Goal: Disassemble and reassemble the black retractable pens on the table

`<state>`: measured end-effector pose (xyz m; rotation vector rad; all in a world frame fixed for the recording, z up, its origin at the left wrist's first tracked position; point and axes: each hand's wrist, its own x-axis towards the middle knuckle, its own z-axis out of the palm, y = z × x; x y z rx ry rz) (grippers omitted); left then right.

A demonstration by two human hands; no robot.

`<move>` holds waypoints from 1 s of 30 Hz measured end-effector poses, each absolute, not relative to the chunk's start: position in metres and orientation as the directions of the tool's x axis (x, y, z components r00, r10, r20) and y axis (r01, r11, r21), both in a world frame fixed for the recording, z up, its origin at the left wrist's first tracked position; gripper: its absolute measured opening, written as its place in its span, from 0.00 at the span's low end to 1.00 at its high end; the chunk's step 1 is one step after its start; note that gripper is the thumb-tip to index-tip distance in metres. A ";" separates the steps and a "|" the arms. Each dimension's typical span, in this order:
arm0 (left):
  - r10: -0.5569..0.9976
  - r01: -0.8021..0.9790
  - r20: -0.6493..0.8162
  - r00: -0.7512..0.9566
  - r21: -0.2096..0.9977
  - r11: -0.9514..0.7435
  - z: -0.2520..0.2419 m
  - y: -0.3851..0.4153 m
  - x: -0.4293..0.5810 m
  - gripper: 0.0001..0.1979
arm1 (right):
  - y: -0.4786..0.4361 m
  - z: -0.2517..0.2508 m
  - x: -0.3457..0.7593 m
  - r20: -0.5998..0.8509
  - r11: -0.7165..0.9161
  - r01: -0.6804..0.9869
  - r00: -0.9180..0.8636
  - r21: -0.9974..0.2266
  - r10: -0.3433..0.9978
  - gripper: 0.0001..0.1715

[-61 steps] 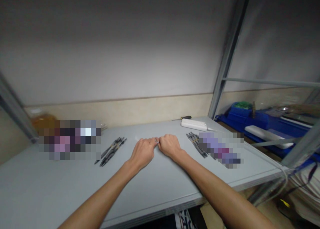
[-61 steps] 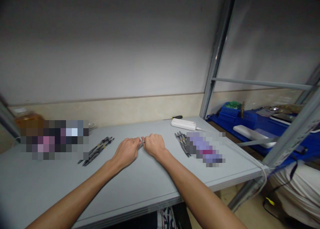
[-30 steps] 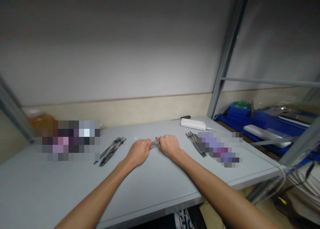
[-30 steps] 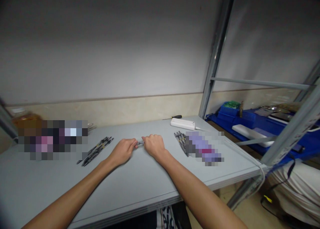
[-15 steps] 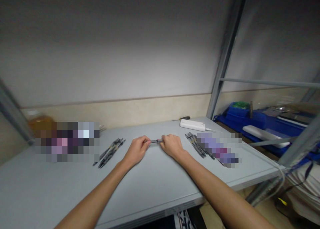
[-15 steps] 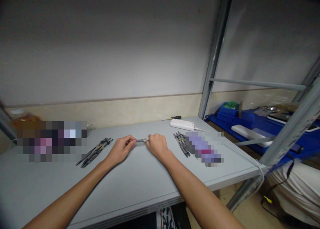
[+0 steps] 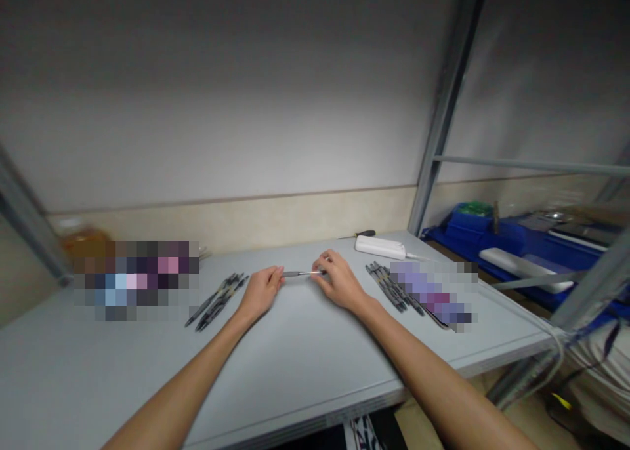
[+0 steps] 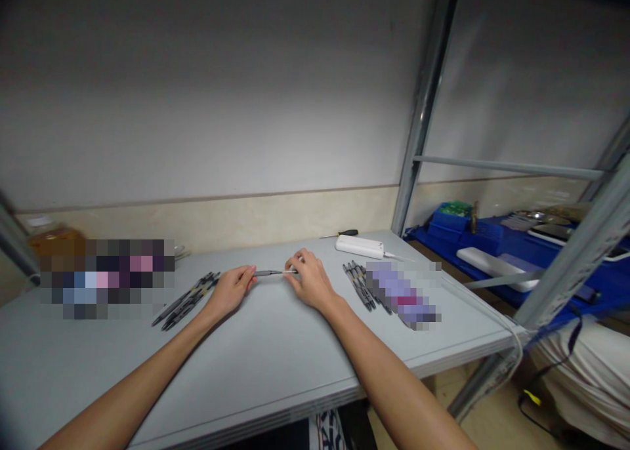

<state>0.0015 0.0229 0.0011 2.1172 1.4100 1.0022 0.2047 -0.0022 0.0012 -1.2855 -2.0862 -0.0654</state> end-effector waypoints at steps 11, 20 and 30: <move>0.924 0.630 0.323 0.207 0.678 -0.378 -0.003 0.029 -0.002 0.24 | 0.004 0.003 0.208 0.515 0.488 0.652 -0.170 -0.580 0.840 0.10; 0.947 0.594 0.280 0.158 0.739 -0.317 0.001 0.024 -0.002 0.27 | 0.004 0.005 0.208 0.415 0.416 0.609 -0.153 -0.675 0.897 0.12; 0.856 0.498 0.455 0.247 0.698 -0.515 0.006 0.018 0.001 0.15 | 0.005 0.008 0.211 0.458 0.430 0.550 -0.095 -0.716 0.884 0.12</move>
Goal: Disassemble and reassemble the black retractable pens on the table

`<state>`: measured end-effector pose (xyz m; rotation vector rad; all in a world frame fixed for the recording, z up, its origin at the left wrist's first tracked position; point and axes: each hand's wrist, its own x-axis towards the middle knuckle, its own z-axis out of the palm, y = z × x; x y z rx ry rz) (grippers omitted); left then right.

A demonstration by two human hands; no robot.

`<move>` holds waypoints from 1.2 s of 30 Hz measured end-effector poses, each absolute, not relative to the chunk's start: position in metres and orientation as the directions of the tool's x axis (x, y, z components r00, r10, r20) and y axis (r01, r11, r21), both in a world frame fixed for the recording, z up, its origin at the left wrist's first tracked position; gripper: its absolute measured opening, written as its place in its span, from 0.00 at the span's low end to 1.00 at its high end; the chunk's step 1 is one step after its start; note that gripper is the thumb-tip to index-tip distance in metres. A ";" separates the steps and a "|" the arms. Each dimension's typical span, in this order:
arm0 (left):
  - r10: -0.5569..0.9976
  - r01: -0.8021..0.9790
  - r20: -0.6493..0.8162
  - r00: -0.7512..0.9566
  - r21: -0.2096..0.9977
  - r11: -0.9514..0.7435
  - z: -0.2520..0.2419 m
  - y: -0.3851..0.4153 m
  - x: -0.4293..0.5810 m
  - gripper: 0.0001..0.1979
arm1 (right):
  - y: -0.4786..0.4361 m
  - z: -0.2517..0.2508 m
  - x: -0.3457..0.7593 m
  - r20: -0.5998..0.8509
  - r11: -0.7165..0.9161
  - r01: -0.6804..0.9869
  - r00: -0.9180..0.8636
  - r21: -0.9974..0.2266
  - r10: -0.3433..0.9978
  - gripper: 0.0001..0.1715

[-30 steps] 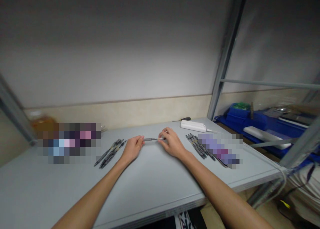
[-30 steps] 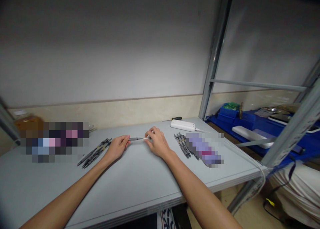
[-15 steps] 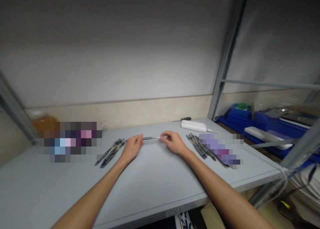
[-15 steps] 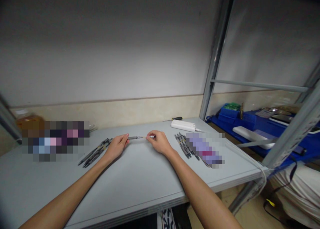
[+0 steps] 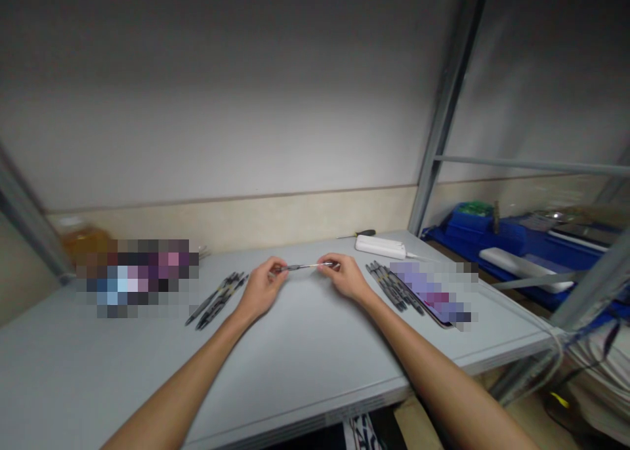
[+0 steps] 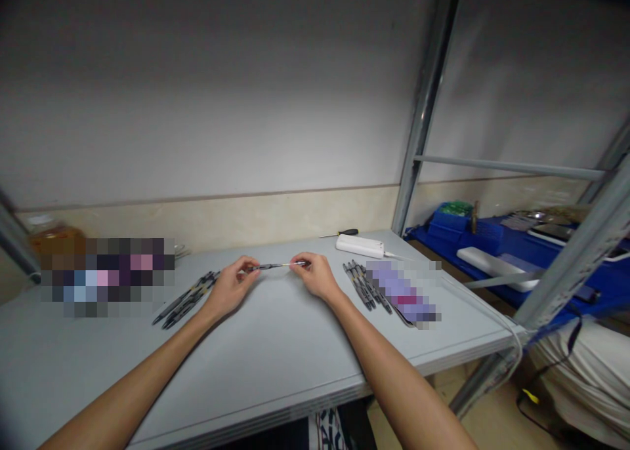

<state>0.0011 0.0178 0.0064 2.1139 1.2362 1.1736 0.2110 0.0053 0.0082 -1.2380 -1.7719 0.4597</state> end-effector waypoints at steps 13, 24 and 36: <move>0.913 0.632 0.389 0.122 0.679 -0.374 0.005 0.025 -0.004 0.25 | 0.009 0.004 0.213 0.478 0.451 0.480 -0.073 -0.752 0.875 0.10; 0.917 0.582 0.397 0.025 0.741 -0.336 0.000 0.038 -0.013 0.24 | 0.018 0.003 0.225 0.499 0.445 0.384 0.047 -0.809 0.866 0.12; 0.923 0.562 0.386 0.012 0.760 -0.325 0.002 0.038 -0.015 0.24 | 0.017 0.007 0.232 0.461 0.414 0.340 0.069 -0.845 0.885 0.13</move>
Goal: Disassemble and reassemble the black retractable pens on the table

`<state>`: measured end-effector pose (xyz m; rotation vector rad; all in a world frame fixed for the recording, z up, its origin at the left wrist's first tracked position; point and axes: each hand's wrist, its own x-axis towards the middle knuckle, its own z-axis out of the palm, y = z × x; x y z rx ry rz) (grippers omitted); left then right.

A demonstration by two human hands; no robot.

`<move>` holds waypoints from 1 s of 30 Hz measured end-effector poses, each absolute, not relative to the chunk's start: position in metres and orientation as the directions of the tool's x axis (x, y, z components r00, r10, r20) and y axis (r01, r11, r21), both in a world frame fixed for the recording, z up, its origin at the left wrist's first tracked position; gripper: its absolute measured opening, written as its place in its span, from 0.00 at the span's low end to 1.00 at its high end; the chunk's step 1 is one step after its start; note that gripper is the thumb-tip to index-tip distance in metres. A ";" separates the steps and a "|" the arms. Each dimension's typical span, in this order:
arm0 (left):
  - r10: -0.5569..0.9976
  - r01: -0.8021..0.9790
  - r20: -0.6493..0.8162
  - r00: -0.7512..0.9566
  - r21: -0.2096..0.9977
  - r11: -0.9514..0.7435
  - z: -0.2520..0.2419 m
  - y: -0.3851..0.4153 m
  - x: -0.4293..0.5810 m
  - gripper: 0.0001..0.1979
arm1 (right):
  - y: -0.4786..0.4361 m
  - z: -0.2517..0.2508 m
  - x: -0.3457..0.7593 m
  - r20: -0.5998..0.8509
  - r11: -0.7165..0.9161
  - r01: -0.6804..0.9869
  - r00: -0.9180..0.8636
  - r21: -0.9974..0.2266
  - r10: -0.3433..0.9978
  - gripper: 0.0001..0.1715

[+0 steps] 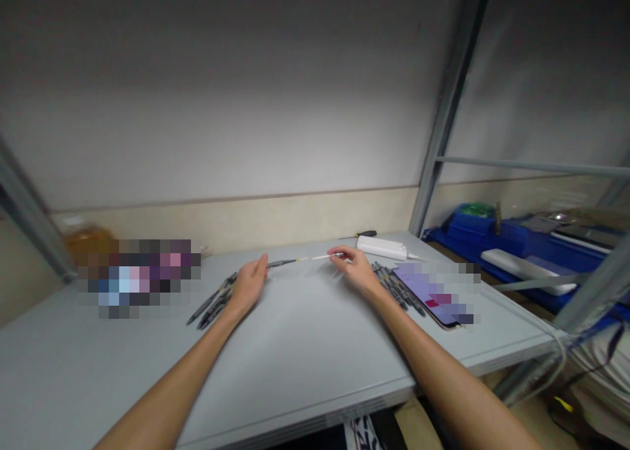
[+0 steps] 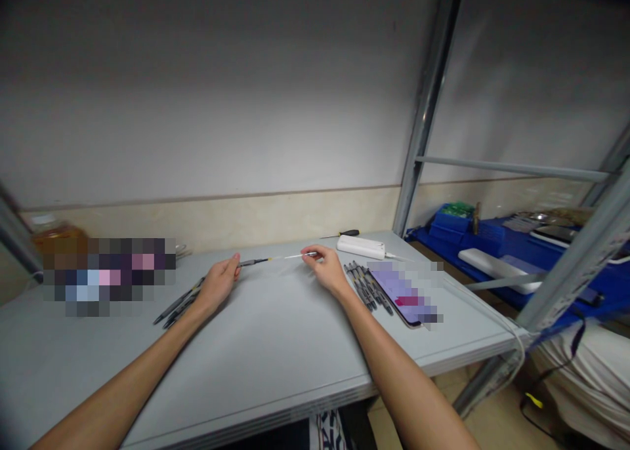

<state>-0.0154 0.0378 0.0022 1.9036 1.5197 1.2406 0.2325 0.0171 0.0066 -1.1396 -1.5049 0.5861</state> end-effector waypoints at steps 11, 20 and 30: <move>0.924 0.575 0.380 0.029 0.750 -0.327 0.001 0.037 -0.014 0.24 | 0.017 0.005 0.230 0.463 0.424 0.368 0.020 -0.827 0.886 0.13; 0.928 0.563 0.373 0.017 0.763 -0.317 0.004 0.033 -0.012 0.24 | 0.017 0.004 0.230 0.479 0.439 0.351 0.030 -0.827 0.877 0.13; 0.935 0.555 0.355 0.022 0.773 -0.307 0.002 0.033 -0.012 0.25 | 0.015 0.005 0.228 0.465 0.435 0.348 0.005 -0.831 0.885 0.15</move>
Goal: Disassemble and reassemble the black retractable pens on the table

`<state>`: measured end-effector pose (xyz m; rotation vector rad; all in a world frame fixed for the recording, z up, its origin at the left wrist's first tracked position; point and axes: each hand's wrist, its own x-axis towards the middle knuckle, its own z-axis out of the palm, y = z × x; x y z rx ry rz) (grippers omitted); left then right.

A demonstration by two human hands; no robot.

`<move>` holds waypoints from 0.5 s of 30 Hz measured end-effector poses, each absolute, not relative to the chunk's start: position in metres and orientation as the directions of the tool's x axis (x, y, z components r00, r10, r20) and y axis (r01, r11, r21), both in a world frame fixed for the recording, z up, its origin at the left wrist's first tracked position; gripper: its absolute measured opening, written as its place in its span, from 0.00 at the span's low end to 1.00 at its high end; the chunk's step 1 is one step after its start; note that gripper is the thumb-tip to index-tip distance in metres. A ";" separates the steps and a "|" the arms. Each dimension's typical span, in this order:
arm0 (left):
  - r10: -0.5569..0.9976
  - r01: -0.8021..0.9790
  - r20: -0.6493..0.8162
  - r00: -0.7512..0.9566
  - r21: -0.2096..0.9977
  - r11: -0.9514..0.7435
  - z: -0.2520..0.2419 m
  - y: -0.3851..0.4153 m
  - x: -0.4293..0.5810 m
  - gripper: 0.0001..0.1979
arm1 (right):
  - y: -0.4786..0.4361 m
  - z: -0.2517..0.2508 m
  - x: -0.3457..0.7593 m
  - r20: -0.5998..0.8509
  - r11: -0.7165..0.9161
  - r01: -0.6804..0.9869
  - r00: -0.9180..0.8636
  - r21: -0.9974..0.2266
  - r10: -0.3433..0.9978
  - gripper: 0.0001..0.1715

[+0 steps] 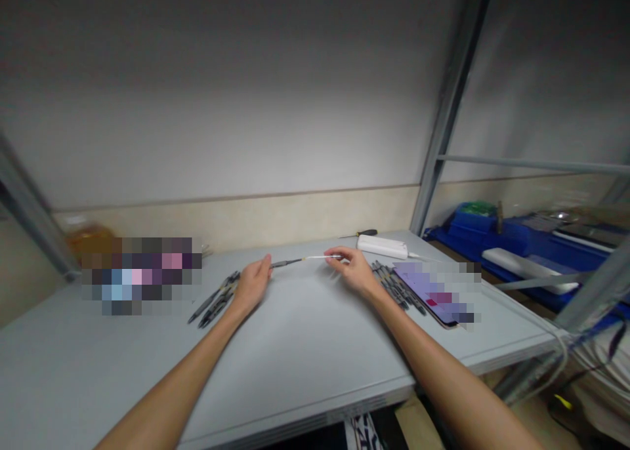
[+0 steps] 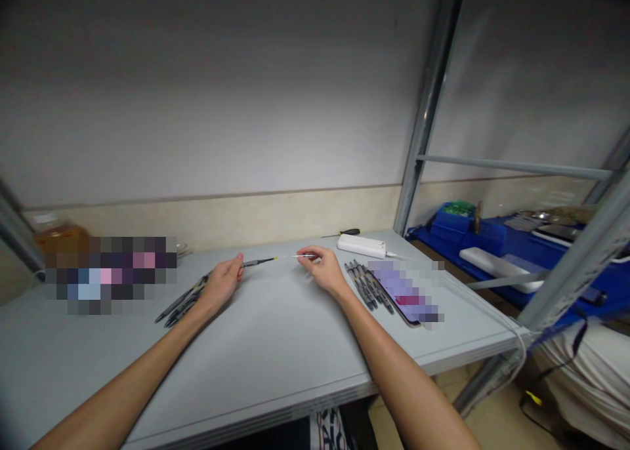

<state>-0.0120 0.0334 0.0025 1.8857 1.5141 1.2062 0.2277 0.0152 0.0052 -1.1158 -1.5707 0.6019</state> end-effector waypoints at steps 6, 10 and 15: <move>0.931 0.535 0.360 0.055 0.777 -0.332 0.000 0.032 -0.009 0.25 | 0.012 0.007 0.223 0.431 0.416 0.358 -0.040 -0.836 0.901 0.15; 0.928 0.526 0.356 0.109 0.772 -0.358 0.000 0.029 -0.004 0.25 | 0.010 0.007 0.220 0.415 0.419 0.361 -0.091 -0.833 0.905 0.15; 0.940 0.534 0.308 0.148 0.775 -0.338 -0.001 0.026 -0.002 0.25 | 0.008 0.007 0.219 0.403 0.418 0.340 -0.116 -0.843 0.908 0.15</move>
